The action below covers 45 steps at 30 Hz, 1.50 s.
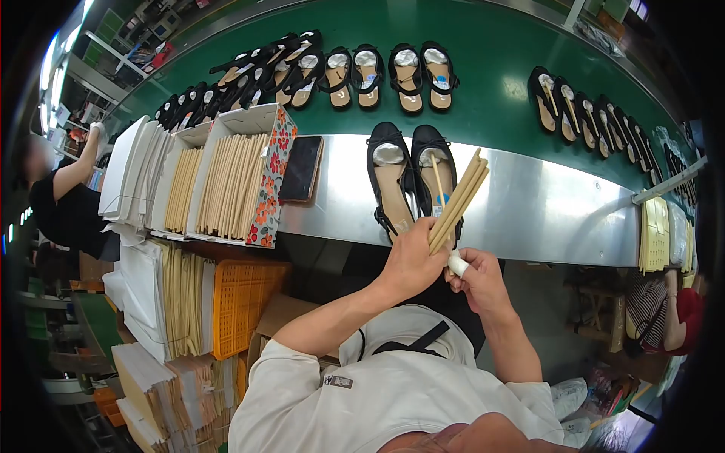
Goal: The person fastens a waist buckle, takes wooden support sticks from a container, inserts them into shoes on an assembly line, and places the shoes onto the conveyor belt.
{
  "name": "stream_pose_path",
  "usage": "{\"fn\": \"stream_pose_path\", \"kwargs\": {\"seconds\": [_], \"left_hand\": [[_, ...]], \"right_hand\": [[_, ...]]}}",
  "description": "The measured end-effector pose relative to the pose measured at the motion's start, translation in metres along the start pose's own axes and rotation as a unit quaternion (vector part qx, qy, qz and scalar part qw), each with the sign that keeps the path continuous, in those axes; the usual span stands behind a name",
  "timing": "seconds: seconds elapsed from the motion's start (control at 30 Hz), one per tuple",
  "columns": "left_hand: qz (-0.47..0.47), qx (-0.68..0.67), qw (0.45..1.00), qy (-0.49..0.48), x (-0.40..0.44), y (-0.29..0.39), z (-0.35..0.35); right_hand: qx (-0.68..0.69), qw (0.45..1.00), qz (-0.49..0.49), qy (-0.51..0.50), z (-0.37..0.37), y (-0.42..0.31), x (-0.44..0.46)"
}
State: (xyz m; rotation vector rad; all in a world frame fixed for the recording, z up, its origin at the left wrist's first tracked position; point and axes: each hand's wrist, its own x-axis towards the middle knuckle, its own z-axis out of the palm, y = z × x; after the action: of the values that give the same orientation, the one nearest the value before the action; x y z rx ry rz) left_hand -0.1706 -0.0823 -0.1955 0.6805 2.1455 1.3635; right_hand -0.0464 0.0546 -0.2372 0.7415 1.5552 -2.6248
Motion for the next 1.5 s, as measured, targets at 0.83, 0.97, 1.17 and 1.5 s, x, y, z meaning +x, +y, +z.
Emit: {"fn": "stream_pose_path", "kwargs": {"seconds": [0.83, 0.97, 1.17, 1.5], "left_hand": [[-0.003, 0.017, 0.999, -0.035, 0.016, 0.002, -0.006], [-0.007, 0.007, 0.999, -0.043, 0.017, 0.002, -0.007], [-0.043, -0.005, 0.996, -0.079, 0.016, 0.012, -0.014], [0.142, -0.133, 0.972, 0.131, -0.032, -0.047, 0.027]], "right_hand": [[-0.158, 0.986, -0.044, 0.010, 0.008, -0.007, -0.002], [-0.274, 0.946, -0.174, 0.016, 0.008, -0.007, -0.002], [-0.510, 0.764, -0.390, 0.058, -0.001, -0.014, 0.002], [-0.199, 0.976, -0.085, 0.000, 0.005, -0.030, -0.007]]}}
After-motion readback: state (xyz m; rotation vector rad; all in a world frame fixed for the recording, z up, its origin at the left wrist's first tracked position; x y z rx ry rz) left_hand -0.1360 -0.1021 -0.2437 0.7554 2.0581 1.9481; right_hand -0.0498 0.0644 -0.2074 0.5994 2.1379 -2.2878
